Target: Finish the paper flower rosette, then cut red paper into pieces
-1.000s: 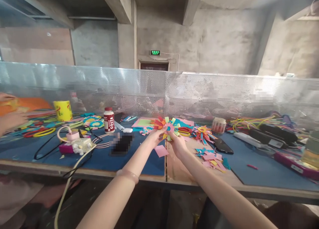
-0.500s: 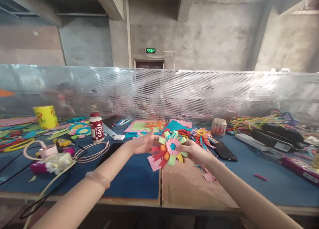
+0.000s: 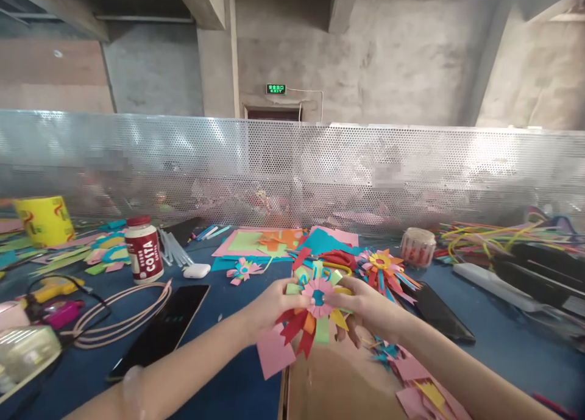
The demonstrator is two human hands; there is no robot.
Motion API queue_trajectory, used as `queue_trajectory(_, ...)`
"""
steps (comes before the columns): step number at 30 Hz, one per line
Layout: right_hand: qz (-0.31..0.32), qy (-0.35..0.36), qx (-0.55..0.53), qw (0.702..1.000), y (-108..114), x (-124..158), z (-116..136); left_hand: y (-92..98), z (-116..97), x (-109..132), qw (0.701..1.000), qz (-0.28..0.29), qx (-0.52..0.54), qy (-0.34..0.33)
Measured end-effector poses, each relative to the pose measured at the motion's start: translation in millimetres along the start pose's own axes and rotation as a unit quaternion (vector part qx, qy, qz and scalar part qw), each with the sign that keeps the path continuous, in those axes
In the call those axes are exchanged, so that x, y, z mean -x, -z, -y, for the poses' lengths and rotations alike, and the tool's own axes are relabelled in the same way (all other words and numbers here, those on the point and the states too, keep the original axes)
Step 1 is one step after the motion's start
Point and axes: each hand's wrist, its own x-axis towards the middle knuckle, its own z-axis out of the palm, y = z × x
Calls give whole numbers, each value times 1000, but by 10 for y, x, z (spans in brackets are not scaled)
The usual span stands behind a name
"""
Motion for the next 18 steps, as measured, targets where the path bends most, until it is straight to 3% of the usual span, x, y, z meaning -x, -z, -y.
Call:
queue_trajectory(4, -25, 30, -18, 999, 6, -68, -24, -53, 71, 62, 997, -69, 41, 18)
queue_trajectory(9, -53, 46, 56, 996, -25, -80, -150, -79, 118, 128, 995, -90, 16, 49)
queue_trajectory(12, -113, 31, 100, 988, -86, -23, -295, -74, 148, 132, 990, -114, -40, 72)
queue_trajectory(18, -181, 22, 78, 980, -195, 187, -346, -149, 112, 179, 993, -31, -30, 110)
